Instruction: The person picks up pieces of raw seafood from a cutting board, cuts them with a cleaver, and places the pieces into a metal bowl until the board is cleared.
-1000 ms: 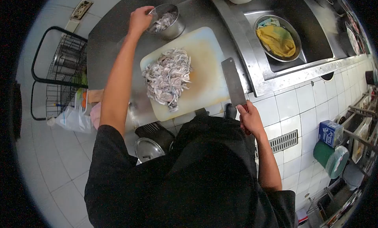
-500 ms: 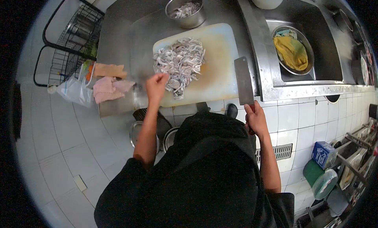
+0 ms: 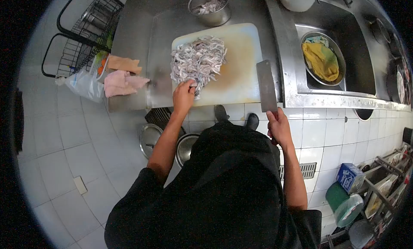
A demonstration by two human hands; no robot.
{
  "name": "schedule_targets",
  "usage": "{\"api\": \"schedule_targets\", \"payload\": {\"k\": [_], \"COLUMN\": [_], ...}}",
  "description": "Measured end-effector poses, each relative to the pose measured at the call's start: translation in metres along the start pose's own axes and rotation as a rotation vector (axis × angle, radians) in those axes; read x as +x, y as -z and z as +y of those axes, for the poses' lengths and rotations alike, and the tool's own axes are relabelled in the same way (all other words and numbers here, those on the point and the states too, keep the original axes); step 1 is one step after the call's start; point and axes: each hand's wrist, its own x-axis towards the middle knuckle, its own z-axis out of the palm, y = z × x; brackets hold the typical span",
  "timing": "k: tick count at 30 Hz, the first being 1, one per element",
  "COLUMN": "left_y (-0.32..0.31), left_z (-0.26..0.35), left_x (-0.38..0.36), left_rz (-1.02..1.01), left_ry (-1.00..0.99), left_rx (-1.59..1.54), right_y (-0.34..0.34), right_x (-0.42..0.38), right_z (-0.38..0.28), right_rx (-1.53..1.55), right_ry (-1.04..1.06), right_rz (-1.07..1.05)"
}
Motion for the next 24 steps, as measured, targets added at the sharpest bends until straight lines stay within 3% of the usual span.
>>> {"api": "schedule_targets", "payload": {"k": [4,7,11,17,21,24], "left_y": [0.007,0.025,0.055,0.067,0.062,0.047], "left_z": [-0.005,0.004,0.035,0.112,0.154,0.168], "left_x": [0.007,0.022,0.049,0.082,0.099,0.102], "left_rz": [0.021,-0.066,-0.094,-0.192,-0.289,-0.357], "left_ry": [-0.109,0.111,0.147,0.041,-0.103,-0.106], "left_rx": [-0.046,-0.248,-0.525,-0.646,-0.698,-0.832], "right_y": [0.000,0.002,0.002,0.002,0.000,0.002], "right_x": [-0.008,-0.008,-0.008,-0.010,-0.008,-0.010], "right_z": [-0.001,0.008,0.013,0.010,0.022,0.021], "right_rx": [-0.023,0.004,-0.006,-0.015,-0.035,-0.094], "right_ry": [0.037,0.023,0.044,0.017,0.134,0.122], "right_rz": [0.022,0.025,0.038,0.026,0.067,0.074]}}
